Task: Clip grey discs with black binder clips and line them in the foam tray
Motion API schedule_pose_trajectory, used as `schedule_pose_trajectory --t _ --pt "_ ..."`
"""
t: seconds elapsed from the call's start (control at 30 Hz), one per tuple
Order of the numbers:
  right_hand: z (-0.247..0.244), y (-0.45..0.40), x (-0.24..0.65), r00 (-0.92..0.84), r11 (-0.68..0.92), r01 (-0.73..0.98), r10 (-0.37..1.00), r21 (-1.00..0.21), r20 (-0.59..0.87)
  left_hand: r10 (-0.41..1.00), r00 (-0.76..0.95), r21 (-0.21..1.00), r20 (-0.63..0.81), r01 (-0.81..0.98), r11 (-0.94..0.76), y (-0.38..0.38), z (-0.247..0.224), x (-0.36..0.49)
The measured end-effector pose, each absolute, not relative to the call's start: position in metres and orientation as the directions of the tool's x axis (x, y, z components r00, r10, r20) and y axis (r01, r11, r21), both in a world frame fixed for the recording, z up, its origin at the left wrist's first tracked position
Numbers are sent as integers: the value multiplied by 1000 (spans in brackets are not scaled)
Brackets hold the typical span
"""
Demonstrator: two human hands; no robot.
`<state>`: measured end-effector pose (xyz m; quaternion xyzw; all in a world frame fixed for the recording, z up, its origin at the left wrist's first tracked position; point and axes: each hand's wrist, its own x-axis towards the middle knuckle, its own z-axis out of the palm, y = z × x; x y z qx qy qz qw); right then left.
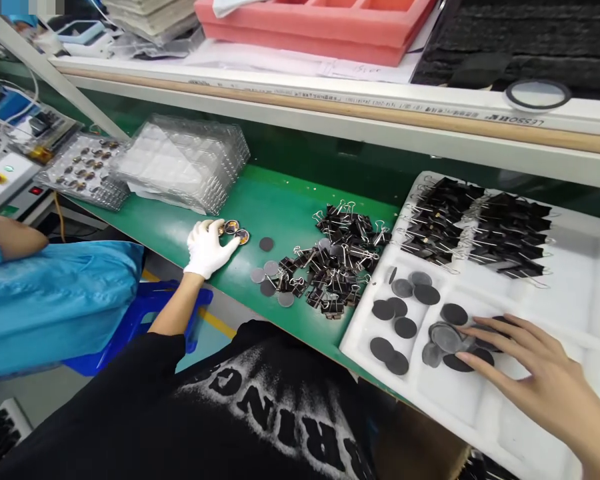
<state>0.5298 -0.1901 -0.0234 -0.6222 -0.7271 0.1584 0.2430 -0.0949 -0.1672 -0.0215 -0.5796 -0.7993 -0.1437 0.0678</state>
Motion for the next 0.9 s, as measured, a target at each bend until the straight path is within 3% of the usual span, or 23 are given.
schedule_pose_trajectory --t 0.2,0.3,0.4,0.5,0.6,0.7,0.8,0.9 --pt "-15 -191 531 -206 249 786 969 -565 139 920 -254 187 300 961 204 -136 -21 -44" --pt "-18 -189 540 -231 268 785 963 -559 138 964 -1 88 265 996 -23 -121 -7 -50" --pt "-24 -185 554 -279 272 800 958 -535 70 946 300 -44 126 954 -297 -99 14 -60" --pt "-25 -179 562 -296 257 811 955 -526 10 893 451 -133 2 885 -446 -69 30 -60" --pt "-20 -176 553 -275 256 803 960 -538 47 833 544 -149 -101 820 -553 -44 37 -53" --pt "-12 -180 530 -186 265 773 963 -577 193 796 590 -114 -137 789 -604 -30 37 -45" --pt "-4 -185 504 10 214 761 940 -612 341 763 624 -59 -166 766 -640 -22 32 -41" --pt "3 -188 482 299 34 638 909 -769 289 776 622 18 -107 781 -624 -15 25 -37"
